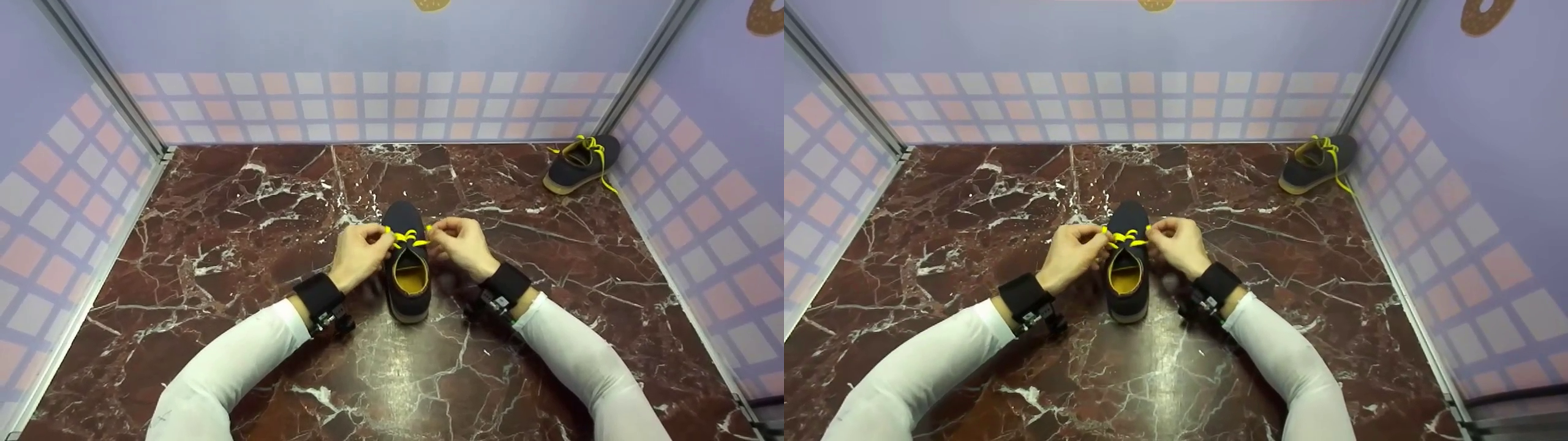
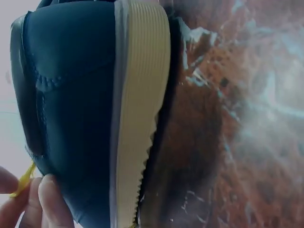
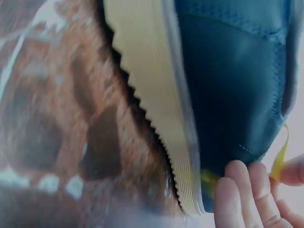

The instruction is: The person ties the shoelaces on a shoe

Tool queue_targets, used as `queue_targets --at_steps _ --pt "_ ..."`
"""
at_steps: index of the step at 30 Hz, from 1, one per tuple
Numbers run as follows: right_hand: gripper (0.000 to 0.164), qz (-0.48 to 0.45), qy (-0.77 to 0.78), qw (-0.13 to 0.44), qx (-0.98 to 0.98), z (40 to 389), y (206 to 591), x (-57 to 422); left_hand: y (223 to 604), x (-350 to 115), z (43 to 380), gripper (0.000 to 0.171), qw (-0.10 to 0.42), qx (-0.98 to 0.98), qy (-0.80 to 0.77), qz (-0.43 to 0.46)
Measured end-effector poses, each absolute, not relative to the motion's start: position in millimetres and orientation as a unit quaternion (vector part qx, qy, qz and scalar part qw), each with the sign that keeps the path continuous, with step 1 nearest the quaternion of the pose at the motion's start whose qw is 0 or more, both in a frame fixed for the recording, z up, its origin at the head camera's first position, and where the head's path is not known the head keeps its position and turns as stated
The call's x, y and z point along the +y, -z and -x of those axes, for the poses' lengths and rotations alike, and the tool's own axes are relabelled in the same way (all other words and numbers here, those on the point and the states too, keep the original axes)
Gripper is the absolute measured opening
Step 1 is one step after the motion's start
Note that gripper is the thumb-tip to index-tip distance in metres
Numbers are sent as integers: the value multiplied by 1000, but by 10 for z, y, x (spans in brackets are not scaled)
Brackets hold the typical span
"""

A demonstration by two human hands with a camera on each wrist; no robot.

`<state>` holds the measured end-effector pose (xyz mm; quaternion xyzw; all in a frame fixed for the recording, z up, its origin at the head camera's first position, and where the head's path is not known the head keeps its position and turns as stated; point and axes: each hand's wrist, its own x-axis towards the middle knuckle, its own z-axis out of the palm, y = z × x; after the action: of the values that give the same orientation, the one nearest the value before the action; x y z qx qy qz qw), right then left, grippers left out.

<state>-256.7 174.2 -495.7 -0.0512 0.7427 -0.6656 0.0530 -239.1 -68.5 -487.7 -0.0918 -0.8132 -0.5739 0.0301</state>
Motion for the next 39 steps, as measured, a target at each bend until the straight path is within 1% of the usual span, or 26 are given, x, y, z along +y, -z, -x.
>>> queue_targets --at_steps 2,5,9,12,18,25,30,34,39 --pt "13 42 716 60 694 2568 4923 1730 4867 -674 2395 17 47 -795 597 100" --pt "20 38 770 72 633 2559 4852 1705 4832 -640 2404 20 59 -761 637 106" --pt "29 67 787 91 606 2524 4757 1646 4771 -575 2402 24 69 -711 690 116" --pt "28 104 786 95 602 2484 4699 1586 4728 -530 2388 22 81 -683 714 129" --pt "21 157 781 63 601 2428 4576 1491 4619 -474 2361 21 103 -663 725 153" --pt "21 169 787 58 590 2416 4429 1466 4503 -477 2364 23 99 -641 743 164" --pt "23 185 785 49 589 2433 4367 1496 4464 -473 2372 23 84 -643 740 175" --pt "23 203 776 27 597 2457 4339 1516 4475 -478 2355 23 72 -643 742 177" --pt "19 237 750 -9 617 2455 4293 1550 4468 -482 2338 21 88 -656 726 186"
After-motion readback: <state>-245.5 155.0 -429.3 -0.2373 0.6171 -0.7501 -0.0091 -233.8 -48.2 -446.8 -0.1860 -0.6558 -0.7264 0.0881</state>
